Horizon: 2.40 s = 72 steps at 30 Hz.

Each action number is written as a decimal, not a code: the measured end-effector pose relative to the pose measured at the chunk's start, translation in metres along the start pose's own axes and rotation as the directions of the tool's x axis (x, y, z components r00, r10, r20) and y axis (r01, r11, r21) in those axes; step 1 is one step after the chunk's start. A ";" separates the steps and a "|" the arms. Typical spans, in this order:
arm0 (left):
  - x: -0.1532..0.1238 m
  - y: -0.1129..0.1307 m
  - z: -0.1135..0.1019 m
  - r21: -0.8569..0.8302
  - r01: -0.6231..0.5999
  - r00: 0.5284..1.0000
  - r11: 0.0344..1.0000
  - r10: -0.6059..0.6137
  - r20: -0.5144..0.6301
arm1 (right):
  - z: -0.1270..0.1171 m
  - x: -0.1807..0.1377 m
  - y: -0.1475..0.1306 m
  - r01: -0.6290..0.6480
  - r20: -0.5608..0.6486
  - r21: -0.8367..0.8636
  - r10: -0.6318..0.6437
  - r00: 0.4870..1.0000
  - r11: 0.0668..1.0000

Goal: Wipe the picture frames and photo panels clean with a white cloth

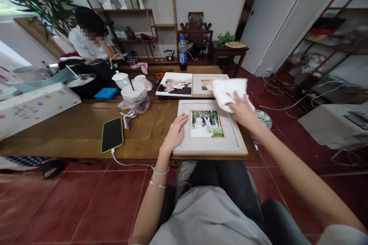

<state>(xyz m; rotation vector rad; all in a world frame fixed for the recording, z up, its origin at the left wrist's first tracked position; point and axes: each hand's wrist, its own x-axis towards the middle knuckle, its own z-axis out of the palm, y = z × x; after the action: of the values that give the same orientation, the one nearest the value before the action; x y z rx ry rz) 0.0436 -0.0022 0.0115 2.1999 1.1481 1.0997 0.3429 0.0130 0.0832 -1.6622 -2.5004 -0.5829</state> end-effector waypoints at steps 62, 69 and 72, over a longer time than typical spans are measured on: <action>0.000 -0.003 -0.003 -0.002 -0.037 0.999 0.999 0.037 0.015 | 0.008 0.006 -0.037 0.004 0.067 0.105 -0.011 0.998 0.994; 0.001 0.000 -0.002 0.003 -0.017 1.000 1.000 0.017 -0.004 | -0.017 -0.018 -0.063 0.177 0.176 0.185 -0.210 0.962 0.967; 0.001 0.001 -0.001 -0.004 -0.010 1.000 1.000 0.010 -0.007 | -0.045 -0.057 -0.078 0.227 0.213 0.285 -0.293 0.932 0.931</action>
<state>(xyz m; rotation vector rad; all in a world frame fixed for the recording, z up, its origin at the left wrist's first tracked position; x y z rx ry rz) 0.0432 -0.0022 0.0131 2.2032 1.1380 1.1130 0.2898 -0.0792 0.0888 -1.3953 -2.8555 -0.0534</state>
